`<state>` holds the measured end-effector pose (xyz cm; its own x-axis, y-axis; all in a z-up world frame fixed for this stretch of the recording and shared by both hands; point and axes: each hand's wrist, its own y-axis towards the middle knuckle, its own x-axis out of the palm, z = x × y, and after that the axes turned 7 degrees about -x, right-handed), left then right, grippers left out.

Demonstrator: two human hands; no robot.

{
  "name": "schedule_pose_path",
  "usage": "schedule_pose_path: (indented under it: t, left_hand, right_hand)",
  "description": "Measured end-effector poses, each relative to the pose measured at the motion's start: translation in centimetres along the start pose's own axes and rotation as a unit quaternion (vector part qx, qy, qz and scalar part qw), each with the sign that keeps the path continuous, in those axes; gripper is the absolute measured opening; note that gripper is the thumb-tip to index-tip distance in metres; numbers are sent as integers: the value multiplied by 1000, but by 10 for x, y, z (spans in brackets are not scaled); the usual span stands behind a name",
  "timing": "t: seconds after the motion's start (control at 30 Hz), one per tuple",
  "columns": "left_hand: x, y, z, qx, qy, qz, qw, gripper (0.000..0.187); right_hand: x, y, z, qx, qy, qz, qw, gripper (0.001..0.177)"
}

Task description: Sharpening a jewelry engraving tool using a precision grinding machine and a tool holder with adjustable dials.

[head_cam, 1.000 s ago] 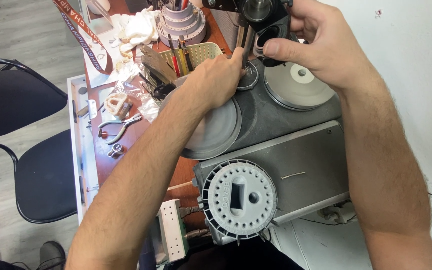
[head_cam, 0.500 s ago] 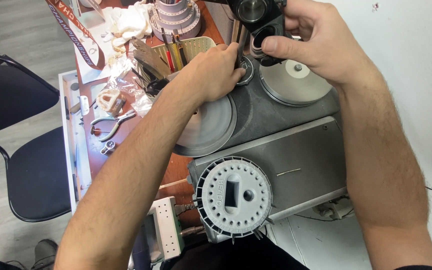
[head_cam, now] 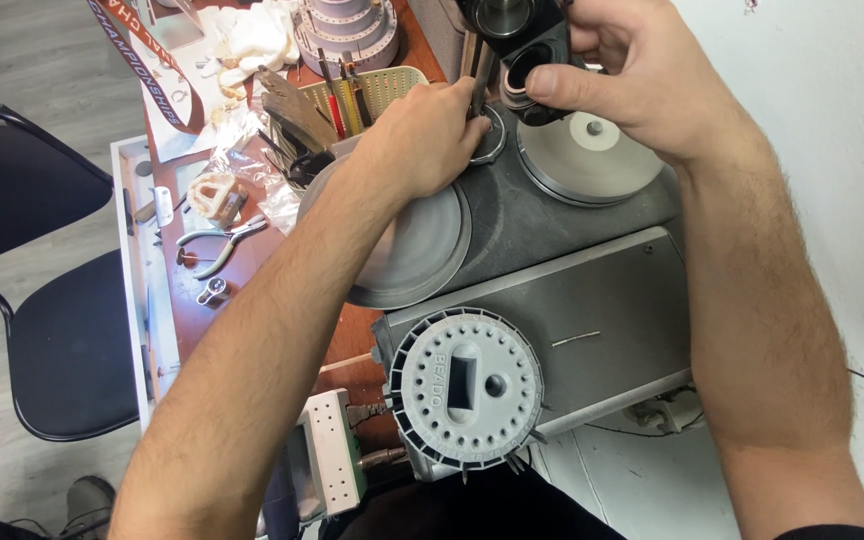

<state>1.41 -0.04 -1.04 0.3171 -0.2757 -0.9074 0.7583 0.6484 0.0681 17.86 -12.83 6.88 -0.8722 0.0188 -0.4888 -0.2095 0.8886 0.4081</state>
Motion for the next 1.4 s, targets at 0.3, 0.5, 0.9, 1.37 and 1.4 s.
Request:
schedule_pose_path:
  t: [0.3,0.5,0.9,1.37,1.4]
  left_hand:
    - [-9,-2,-3,0,26,-20,999,28]
    - [-3,3,-10,59,108,5,992,31]
    - [19,19,-27,83,281,150,944,52]
    - [27,52,-22,62,255,199,944,59]
    - [27,55,-21,62,242,189,950,61]
  right_hand:
    - [-1,-1,4,11,6,5,1000,32]
    - [-1,0,-1,18,15,14,1000,39]
    - [2,1,-4,7,-15,22,1000,35]
    - [-4,5,12,43,-70,73,994,33]
    - [-5,4,12,50,-70,80,993,32]
